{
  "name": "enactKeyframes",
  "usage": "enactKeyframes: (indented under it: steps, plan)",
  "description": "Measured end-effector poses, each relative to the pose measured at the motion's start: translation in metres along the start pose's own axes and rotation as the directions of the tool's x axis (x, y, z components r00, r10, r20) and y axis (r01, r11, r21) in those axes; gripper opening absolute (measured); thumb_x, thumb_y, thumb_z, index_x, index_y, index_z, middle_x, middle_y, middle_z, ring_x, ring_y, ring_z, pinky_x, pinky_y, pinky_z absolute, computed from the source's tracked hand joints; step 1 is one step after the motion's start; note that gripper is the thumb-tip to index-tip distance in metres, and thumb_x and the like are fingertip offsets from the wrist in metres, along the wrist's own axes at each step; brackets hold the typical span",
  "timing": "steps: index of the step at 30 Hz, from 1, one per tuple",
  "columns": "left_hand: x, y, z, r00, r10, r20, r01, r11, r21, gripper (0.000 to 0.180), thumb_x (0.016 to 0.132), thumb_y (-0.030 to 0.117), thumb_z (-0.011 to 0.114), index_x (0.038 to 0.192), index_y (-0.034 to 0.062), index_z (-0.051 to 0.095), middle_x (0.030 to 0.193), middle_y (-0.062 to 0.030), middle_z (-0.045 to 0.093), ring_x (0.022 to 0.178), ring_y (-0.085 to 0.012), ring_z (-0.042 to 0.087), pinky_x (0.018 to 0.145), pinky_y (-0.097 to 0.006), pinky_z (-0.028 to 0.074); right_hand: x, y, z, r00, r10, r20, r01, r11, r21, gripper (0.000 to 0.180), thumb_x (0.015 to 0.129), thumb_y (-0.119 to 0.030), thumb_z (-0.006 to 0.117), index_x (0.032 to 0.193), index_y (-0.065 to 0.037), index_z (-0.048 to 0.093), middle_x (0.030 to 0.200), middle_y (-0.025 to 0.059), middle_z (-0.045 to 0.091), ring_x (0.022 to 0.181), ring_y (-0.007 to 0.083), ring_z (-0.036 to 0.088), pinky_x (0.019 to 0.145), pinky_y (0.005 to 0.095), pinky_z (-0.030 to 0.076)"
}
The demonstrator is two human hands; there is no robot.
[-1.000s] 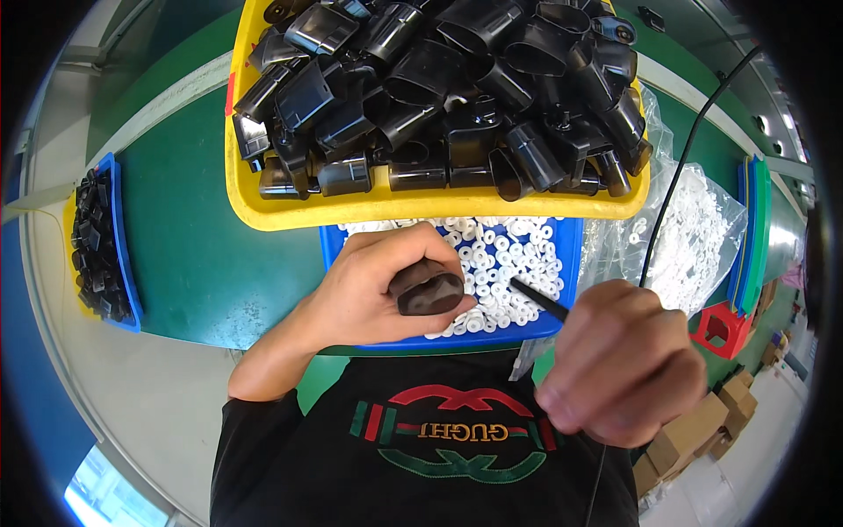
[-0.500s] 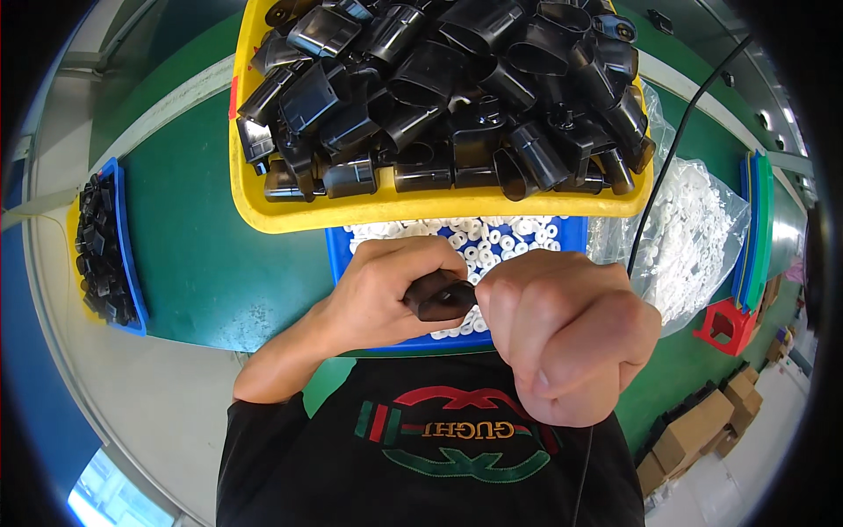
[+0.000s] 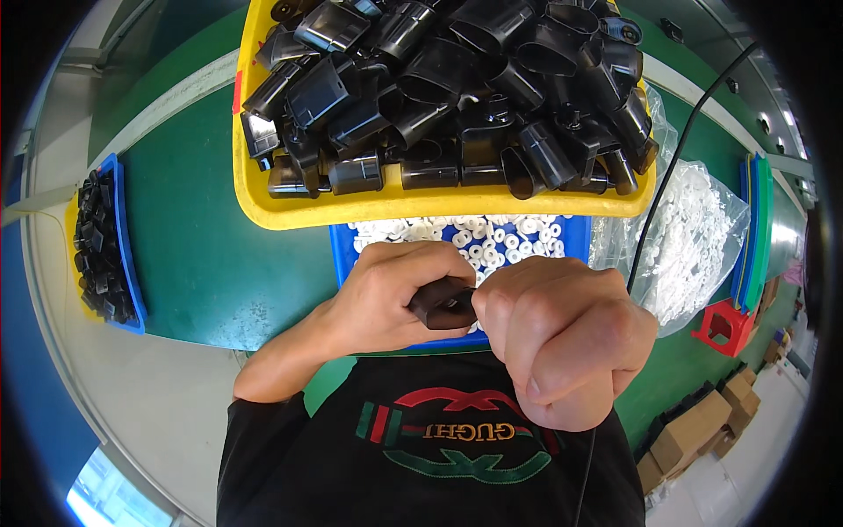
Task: The person repeatedly picks up black plastic components from a yellow bin and inserts white washers into them using a small black tool. The person then places the assembled units into a blue bin. The task is performed continuously throughout the clip.
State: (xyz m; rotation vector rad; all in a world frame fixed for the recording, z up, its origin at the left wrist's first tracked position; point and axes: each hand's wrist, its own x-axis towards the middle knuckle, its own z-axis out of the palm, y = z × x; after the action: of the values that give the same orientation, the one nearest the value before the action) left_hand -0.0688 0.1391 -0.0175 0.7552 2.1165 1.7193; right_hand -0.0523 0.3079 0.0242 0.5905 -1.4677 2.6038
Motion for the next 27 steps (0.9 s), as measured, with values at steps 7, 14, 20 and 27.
enactKeyframes:
  steps: [7, 14, 20, 27]
  plan:
    - [0.001, 0.0, -0.001, 0.997, 0.082, -0.014, -0.081, 0.995, 0.055, 0.032, 0.064, 0.013, 0.085, 0.086, 0.0025, 0.063, 0.074, -0.0095, 0.062, 0.063, -0.0267, 0.061, 0.056, -0.033, 0.047, 0.003, 0.015, -0.003, 0.99, -0.097, 0.102, 0.098, 0.995, -0.007, 0.018, 0.071, 0.009, 0.059, 0.064, -0.004, 0.049, 0.053, 0.0026, 0.041, 0.041, 0.0158, 0.035, 0.039, 0.03, 0.025]
    - [0.001, -0.003, -0.003, 0.999, 0.046, -0.002, -0.046, 0.995, 0.085, 0.033, 0.062, 0.012, 0.086, 0.085, 0.0029, 0.064, 0.075, -0.0091, 0.062, 0.063, -0.0245, 0.061, 0.056, -0.033, 0.047, 0.002, 0.018, -0.004, 0.987, -0.08, 0.138, 0.093, 0.991, -0.094, 0.023, 0.076, 0.009, 0.06, 0.065, -0.006, 0.046, 0.051, 0.0021, 0.042, 0.038, 0.0151, 0.035, 0.037, 0.0307, 0.026]
    - [0.0, -0.004, -0.008, 0.999, 0.042, 0.025, -0.042, 0.999, 0.004, 0.03, 0.06, 0.007, 0.083, 0.084, 0.005, 0.064, 0.08, -0.0059, 0.067, 0.066, -0.0233, 0.064, 0.059, -0.031, 0.049, 0.009, -0.016, 0.002, 0.997, -0.069, 0.043, 0.071, 0.996, -0.048, 0.024, 0.075, -0.001, 0.067, 0.065, -0.008, 0.047, 0.05, 0.0013, 0.048, 0.036, 0.0148, 0.038, 0.035, 0.029, 0.027]
    - [-0.001, -0.006, -0.003, 0.998, 0.064, -0.004, -0.064, 0.998, 0.0, 0.03, 0.06, 0.006, 0.082, 0.085, 0.0047, 0.064, 0.076, -0.0071, 0.065, 0.066, -0.0246, 0.063, 0.058, -0.032, 0.049, 0.007, -0.007, -0.002, 0.996, -0.012, 0.091, 0.018, 0.998, -0.067, 0.02, 0.072, 0.002, 0.067, 0.066, -0.006, 0.05, 0.052, 0.0019, 0.047, 0.04, 0.0134, 0.04, 0.036, 0.0278, 0.026]
